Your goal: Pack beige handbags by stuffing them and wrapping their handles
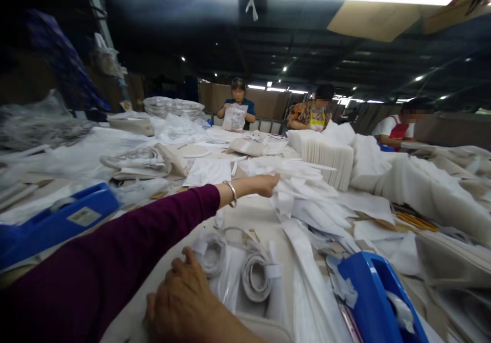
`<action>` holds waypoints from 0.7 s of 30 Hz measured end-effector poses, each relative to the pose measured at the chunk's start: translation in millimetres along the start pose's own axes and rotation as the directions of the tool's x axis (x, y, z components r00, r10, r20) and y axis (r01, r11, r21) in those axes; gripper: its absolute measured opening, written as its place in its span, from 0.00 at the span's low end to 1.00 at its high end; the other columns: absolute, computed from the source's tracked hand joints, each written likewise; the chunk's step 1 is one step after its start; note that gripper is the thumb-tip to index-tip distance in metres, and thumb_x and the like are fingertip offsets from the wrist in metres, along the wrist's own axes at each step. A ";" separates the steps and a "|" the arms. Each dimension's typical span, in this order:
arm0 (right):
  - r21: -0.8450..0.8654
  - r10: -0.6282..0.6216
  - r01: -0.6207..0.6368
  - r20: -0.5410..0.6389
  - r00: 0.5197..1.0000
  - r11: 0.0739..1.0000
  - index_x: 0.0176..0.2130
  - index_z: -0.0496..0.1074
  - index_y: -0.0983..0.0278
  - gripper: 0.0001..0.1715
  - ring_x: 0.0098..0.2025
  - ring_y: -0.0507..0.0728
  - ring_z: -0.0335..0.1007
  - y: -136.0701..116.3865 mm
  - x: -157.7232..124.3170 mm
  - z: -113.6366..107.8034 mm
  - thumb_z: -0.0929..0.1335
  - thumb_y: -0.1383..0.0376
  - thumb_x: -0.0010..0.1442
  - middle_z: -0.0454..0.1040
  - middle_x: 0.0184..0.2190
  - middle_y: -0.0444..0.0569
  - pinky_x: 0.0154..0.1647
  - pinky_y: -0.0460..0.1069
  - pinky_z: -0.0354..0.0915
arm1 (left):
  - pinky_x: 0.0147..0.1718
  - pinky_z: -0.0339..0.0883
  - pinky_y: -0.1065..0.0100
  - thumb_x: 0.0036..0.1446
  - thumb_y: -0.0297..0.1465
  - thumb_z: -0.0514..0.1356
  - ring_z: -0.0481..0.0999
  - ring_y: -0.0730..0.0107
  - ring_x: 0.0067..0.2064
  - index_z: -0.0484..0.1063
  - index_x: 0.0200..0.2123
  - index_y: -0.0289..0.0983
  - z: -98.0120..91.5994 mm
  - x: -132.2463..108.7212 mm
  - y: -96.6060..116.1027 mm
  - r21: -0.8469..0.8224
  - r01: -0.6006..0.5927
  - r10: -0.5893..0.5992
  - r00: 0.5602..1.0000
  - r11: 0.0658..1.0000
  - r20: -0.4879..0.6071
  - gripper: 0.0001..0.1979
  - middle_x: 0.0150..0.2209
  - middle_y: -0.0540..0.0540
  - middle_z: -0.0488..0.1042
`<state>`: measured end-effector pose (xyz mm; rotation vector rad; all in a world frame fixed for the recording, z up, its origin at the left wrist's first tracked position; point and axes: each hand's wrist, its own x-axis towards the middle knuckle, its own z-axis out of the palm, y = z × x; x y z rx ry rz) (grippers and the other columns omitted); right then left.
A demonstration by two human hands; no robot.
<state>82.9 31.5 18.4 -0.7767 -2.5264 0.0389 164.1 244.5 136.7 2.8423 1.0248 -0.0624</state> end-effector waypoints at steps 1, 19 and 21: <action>-0.018 0.004 -0.003 0.020 1.000 1.000 0.27 0.72 0.66 0.12 0.41 0.59 0.65 -0.9 -0.8 -1.0 0.65 0.62 0.58 0.72 0.25 0.49 0.62 0.62 0.46 | 0.43 0.66 0.67 0.50 0.26 0.60 0.72 0.58 0.49 0.49 0.62 0.24 -2.6 -20.3 -8.7 -0.032 0.015 -0.014 0.999 0.999 0.030 0.38 0.54 0.29 0.68; 0.006 -0.013 0.012 0.255 0.967 1.000 0.25 0.63 0.63 0.19 0.33 0.54 0.59 -10.0 7.8 -35.3 0.56 0.68 0.66 0.64 0.23 0.44 0.57 0.58 0.50 | 0.34 0.64 0.71 0.48 0.29 0.57 0.73 0.68 0.36 0.56 0.60 0.42 110.2 -394.3 -10.9 -0.977 0.207 -0.618 0.763 -0.048 0.192 0.33 0.44 0.46 0.73; 0.021 -0.028 0.024 0.236 0.971 0.999 0.24 0.62 0.63 0.18 0.31 0.53 0.59 -12.4 7.5 -39.9 0.56 0.70 0.64 0.64 0.23 0.43 0.56 0.58 0.50 | 0.36 0.66 0.69 0.49 0.28 0.56 0.74 0.66 0.40 0.56 0.61 0.43 122.4 -405.3 4.4 -0.974 0.149 -0.591 0.776 -0.170 0.221 0.34 0.46 0.45 0.73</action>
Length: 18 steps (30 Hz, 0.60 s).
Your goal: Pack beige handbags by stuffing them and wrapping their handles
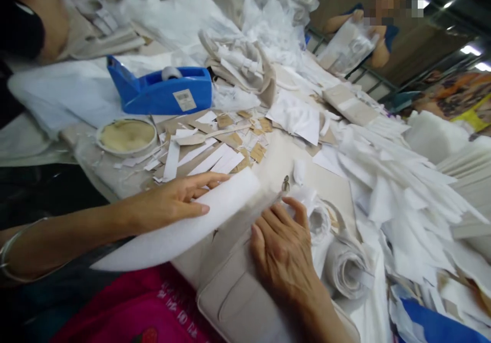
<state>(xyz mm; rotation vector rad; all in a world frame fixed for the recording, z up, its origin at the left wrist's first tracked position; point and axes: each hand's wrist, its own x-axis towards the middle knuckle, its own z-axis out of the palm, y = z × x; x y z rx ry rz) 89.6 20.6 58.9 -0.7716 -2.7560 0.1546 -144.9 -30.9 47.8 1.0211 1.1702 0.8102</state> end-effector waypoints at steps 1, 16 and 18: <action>0.005 -0.009 0.009 -0.009 1.000 1.000 0.25 0.62 0.63 0.17 0.31 0.53 0.59 -0.8 -0.8 -1.8 0.57 0.70 0.64 0.64 0.23 0.43 0.56 0.59 0.50 | 0.38 0.66 0.68 0.49 0.27 0.56 0.74 0.64 0.43 0.57 0.61 0.43 2.3 -4.8 -7.2 -0.049 -0.001 0.001 1.000 0.999 0.007 0.33 0.48 0.44 0.73; 0.041 -0.042 0.043 -0.022 0.999 0.998 0.29 0.65 0.64 0.11 0.34 0.54 0.65 -0.9 -1.6 -4.3 0.59 0.74 0.60 0.67 0.25 0.45 0.56 0.63 0.51 | 0.62 0.53 0.58 0.46 0.16 0.55 0.65 0.62 0.60 0.62 0.59 0.35 37.2 18.0 -35.8 -0.225 -0.224 0.242 0.969 0.948 0.052 0.34 0.61 0.41 0.63; 0.056 -0.051 0.052 -0.032 0.998 0.997 0.29 0.65 0.64 0.12 0.34 0.54 0.65 -2.9 -2.2 -6.2 0.59 0.74 0.60 0.68 0.25 0.45 0.56 0.62 0.50 | 0.62 0.54 0.57 0.45 0.15 0.54 0.66 0.61 0.60 0.62 0.59 0.36 40.5 19.3 -35.6 -0.178 -0.231 0.240 0.970 0.957 0.032 0.35 0.60 0.42 0.65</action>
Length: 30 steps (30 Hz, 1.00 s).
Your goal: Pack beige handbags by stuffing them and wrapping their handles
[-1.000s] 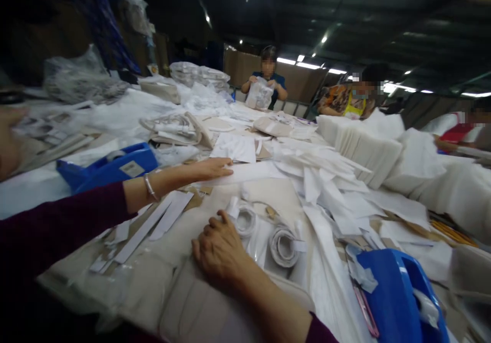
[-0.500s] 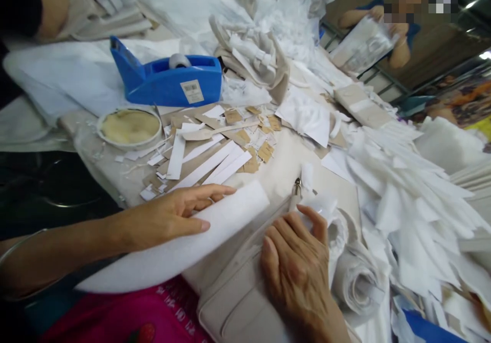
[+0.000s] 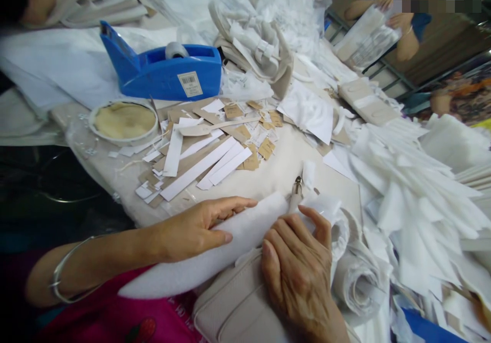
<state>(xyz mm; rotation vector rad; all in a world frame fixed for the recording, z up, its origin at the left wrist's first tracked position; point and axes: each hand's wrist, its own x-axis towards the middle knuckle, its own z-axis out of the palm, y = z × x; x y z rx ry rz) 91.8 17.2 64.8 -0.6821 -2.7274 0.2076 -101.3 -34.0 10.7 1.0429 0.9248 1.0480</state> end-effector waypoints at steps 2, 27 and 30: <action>0.012 -0.015 0.016 -0.009 1.000 1.000 0.28 0.65 0.64 0.12 0.34 0.54 0.65 -2.2 -0.6 -1.9 0.59 0.74 0.60 0.69 0.25 0.45 0.55 0.62 0.50 | 0.61 0.55 0.57 0.45 0.15 0.54 0.66 0.61 0.59 0.63 0.58 0.37 4.6 0.6 -0.6 0.041 -0.017 0.017 1.000 0.999 -0.005 0.35 0.59 0.43 0.66; -0.017 0.045 -0.043 0.160 0.986 0.999 0.26 0.66 0.63 0.17 0.32 0.52 0.64 1.8 5.2 18.3 0.57 0.68 0.65 0.68 0.26 0.44 0.60 0.61 0.48 | 0.64 0.53 0.59 0.54 0.12 0.47 0.56 0.66 0.65 0.63 0.57 0.37 -32.4 -73.0 1.9 0.656 -0.502 0.178 0.849 0.563 0.497 0.29 0.63 0.40 0.60; 0.043 -0.003 -0.002 0.114 0.993 0.999 0.30 0.68 0.63 0.13 0.37 0.54 0.67 1.8 6.4 13.5 0.59 0.70 0.64 0.72 0.33 0.46 0.61 0.62 0.45 | 0.63 0.54 0.60 0.61 0.19 0.49 0.60 0.65 0.63 0.67 0.52 0.34 -24.0 -70.7 -11.0 0.624 -0.551 0.269 0.828 0.553 0.493 0.18 0.58 0.37 0.67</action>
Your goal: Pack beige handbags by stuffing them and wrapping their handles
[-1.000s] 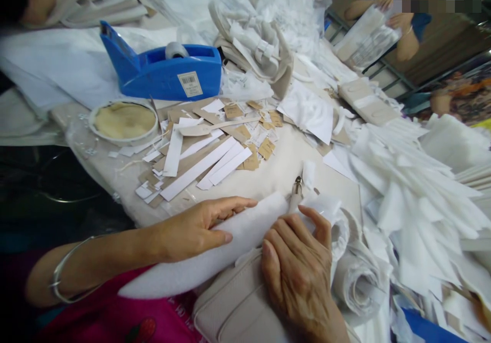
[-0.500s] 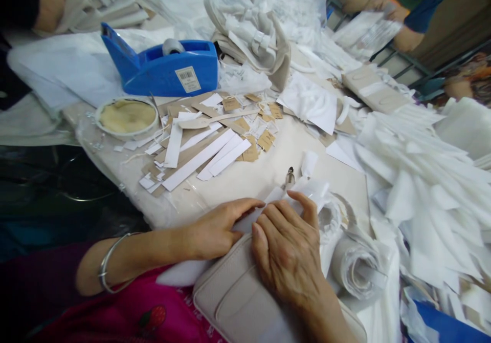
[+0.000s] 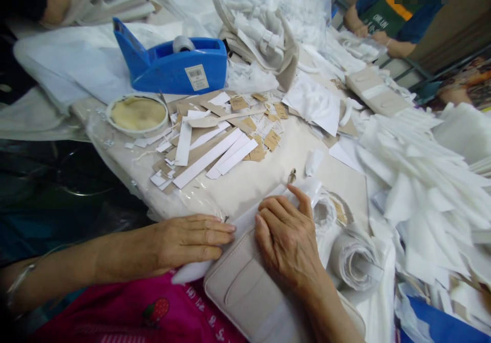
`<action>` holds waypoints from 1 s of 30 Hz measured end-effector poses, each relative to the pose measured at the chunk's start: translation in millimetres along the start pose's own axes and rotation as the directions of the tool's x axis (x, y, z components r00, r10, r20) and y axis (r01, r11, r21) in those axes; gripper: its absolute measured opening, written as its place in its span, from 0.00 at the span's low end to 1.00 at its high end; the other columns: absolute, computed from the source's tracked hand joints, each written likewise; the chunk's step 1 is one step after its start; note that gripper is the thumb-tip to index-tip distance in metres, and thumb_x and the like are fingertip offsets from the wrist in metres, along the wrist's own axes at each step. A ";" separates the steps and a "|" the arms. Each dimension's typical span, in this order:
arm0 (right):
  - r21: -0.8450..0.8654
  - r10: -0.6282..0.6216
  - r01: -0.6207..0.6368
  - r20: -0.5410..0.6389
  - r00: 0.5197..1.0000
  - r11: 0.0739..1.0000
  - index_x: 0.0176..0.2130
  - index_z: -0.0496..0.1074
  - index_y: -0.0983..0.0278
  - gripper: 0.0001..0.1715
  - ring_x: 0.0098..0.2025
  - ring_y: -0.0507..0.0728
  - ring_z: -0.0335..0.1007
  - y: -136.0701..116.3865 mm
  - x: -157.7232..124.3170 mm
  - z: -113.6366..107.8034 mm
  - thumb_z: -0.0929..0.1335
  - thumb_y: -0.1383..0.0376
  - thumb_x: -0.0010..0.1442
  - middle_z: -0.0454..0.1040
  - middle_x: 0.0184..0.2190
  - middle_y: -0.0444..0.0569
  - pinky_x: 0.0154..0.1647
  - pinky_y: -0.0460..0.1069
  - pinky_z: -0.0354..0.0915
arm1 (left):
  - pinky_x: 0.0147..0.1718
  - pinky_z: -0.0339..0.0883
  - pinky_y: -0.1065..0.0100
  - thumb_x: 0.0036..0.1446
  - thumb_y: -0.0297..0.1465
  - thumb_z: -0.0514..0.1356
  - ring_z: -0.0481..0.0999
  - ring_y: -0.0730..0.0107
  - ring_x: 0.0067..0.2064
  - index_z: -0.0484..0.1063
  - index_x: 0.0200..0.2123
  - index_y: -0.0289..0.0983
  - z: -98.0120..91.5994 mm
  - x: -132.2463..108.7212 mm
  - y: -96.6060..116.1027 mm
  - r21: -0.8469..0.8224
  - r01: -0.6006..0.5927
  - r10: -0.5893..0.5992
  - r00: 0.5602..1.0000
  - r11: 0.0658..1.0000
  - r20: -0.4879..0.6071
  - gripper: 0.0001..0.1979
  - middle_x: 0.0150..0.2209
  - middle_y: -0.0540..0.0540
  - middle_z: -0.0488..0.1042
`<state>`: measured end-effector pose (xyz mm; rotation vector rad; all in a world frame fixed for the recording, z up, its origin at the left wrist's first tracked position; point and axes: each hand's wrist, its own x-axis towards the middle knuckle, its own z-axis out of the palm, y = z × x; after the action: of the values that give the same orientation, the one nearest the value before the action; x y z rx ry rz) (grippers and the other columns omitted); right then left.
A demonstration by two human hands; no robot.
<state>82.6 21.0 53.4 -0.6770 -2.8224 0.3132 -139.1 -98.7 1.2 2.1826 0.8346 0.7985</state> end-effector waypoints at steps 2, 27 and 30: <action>0.050 -0.050 0.052 -0.042 0.998 0.997 0.33 0.70 0.63 0.10 0.42 0.55 0.67 0.3 -1.4 -5.0 0.61 0.71 0.62 0.73 0.38 0.48 0.58 0.62 0.48 | 0.61 0.57 0.63 0.63 0.21 0.48 0.64 0.65 0.60 0.70 0.48 0.33 6.9 6.4 -1.2 -0.020 0.032 -0.034 0.997 0.999 -0.072 0.14 0.55 0.37 0.70; 0.145 -0.109 0.125 -0.112 0.988 0.981 0.35 0.70 0.65 0.07 0.31 0.54 0.58 -0.1 -12.4 -13.8 0.62 0.70 0.61 0.65 0.29 0.48 0.34 0.52 0.54 | 0.35 0.64 0.72 0.58 0.29 0.54 0.70 0.72 0.36 0.71 0.41 0.38 16.4 65.8 24.8 -0.397 0.507 -0.621 0.745 0.765 -0.245 0.09 0.33 0.51 0.71; 0.135 -0.120 0.132 -0.096 0.988 0.982 0.33 0.69 0.65 0.09 0.30 0.54 0.57 -2.3 -8.5 -14.4 0.61 0.70 0.62 0.63 0.27 0.47 0.33 0.52 0.53 | 0.52 0.63 0.62 0.62 0.36 0.52 0.67 0.63 0.54 0.59 0.59 0.39 24.0 60.9 24.9 -0.461 0.476 -0.648 0.673 0.749 -0.357 0.22 0.54 0.42 0.66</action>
<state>92.8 17.3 66.4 -0.4683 -2.7135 0.4442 -76.4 -77.0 23.8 1.2790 1.4372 1.0856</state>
